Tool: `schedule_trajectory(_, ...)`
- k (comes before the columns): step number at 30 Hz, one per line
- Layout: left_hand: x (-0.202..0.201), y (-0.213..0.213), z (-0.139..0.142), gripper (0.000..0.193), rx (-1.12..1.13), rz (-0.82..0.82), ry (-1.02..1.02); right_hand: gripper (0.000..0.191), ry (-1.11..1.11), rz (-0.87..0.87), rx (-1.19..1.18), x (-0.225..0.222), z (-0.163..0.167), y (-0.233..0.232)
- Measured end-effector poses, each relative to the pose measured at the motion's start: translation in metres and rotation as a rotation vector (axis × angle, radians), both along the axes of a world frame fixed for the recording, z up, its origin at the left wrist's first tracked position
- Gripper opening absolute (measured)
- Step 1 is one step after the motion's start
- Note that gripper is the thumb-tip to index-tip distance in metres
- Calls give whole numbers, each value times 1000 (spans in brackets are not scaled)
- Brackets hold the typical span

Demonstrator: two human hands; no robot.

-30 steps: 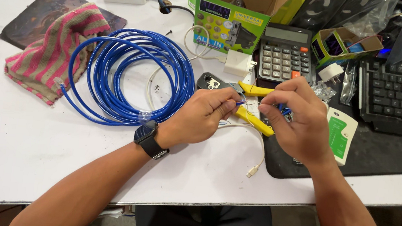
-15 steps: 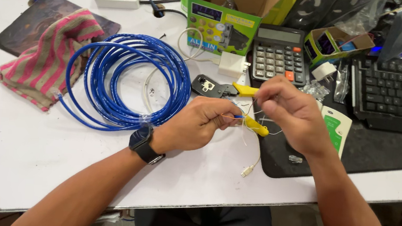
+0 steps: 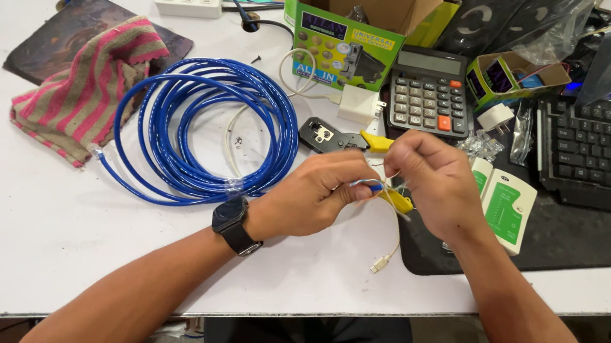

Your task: The person strips the end of a blue ethernet cable, untwists and arranges the inner wires, inserts them into an RJ45 connector, and crimps it with yellow-handled crimping pliers. They then pull the cable coil over, strip the opposite end, and begin arranging its wires.

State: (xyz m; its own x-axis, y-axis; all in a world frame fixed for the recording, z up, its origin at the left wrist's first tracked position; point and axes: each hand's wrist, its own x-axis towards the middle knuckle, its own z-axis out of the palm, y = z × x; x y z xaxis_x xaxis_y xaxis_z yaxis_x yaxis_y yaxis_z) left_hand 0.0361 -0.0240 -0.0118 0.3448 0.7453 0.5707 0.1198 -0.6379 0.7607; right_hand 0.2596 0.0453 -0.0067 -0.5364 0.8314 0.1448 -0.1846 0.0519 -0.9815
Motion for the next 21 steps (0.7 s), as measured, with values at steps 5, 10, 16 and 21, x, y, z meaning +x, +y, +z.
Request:
schedule_trajectory(5, -1, 3, 2, 12, -45, 124, -98, 19, 131, 130, -188, -3, -5, 3)
schedule_trajectory(10, 3, 3, 4, 25, -14, 204, -138, 42, -21, 231, -19, -16, -16, -14)
schedule_trajectory(16, -1, 2, 13, 24, -39, 239, -184, 16, -47, 204, -2, -16, -23, -12)
schedule_trajectory(21, -16, 0, 23, 21, 152, 223, -141, 11, -51, 200, 56, -16, -28, -10)
